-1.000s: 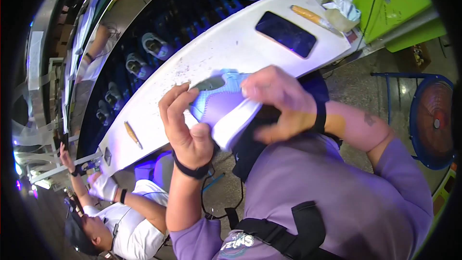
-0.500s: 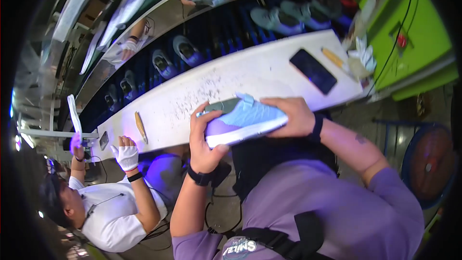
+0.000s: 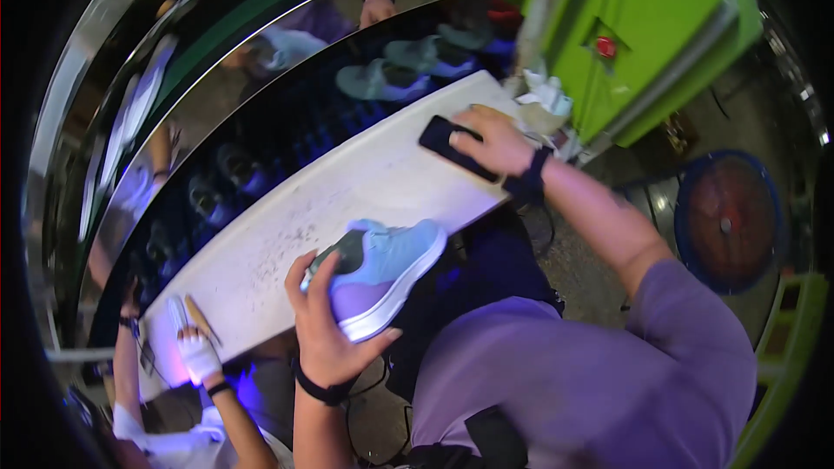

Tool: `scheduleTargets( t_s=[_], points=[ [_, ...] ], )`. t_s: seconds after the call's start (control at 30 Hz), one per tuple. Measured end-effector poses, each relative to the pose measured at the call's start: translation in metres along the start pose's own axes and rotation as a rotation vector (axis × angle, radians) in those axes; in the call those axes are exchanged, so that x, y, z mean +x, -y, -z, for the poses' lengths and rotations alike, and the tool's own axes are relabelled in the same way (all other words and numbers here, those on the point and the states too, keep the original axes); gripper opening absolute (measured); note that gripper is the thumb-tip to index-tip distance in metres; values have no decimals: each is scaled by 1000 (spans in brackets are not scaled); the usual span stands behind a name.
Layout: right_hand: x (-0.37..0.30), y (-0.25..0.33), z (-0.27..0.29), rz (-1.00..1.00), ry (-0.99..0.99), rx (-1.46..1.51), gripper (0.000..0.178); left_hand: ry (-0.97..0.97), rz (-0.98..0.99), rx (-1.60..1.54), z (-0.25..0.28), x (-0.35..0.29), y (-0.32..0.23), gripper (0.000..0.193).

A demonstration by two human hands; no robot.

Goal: Insert shoe lasts and assemble upper components onto shoe soles at a manufacturing station.

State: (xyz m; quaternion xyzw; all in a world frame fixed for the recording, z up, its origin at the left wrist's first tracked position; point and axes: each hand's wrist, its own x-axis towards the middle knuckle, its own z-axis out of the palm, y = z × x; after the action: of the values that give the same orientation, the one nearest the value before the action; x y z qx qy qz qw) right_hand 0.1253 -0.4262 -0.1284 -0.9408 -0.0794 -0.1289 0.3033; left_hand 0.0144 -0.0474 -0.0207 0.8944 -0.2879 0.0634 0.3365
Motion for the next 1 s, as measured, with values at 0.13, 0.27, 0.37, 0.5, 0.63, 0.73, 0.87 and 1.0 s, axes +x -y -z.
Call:
scheduleTargets(
  t_s=[0.13,0.27,0.37,0.5,0.63,0.73,0.87,1.0],
  points=[
    [19,-35,23,-267,275,-446,36,37,15,-37,5,5,8,107],
    [23,-35,18,-252,329,-503,32,56,1,-39,10,6,2,114],
    [15,7,33,34,-106,1,26,57,17,-124,7,8,-3,117],
    [-2,146,41,-208,-150,1505,38,144,-36,-18,8,25,-9,115],
    [-4,209,5,-310,-33,2066,48,191,-18,84,10,34,-33,101],
    [-8,216,-5,-462,-8,2189,43,204,-10,107,8,37,-35,95],
    [-5,199,-13,-280,240,2239,41,230,11,93,9,37,-34,95],
    [-5,206,-3,-147,428,2005,36,230,-8,61,6,37,-35,94]
  ],
)
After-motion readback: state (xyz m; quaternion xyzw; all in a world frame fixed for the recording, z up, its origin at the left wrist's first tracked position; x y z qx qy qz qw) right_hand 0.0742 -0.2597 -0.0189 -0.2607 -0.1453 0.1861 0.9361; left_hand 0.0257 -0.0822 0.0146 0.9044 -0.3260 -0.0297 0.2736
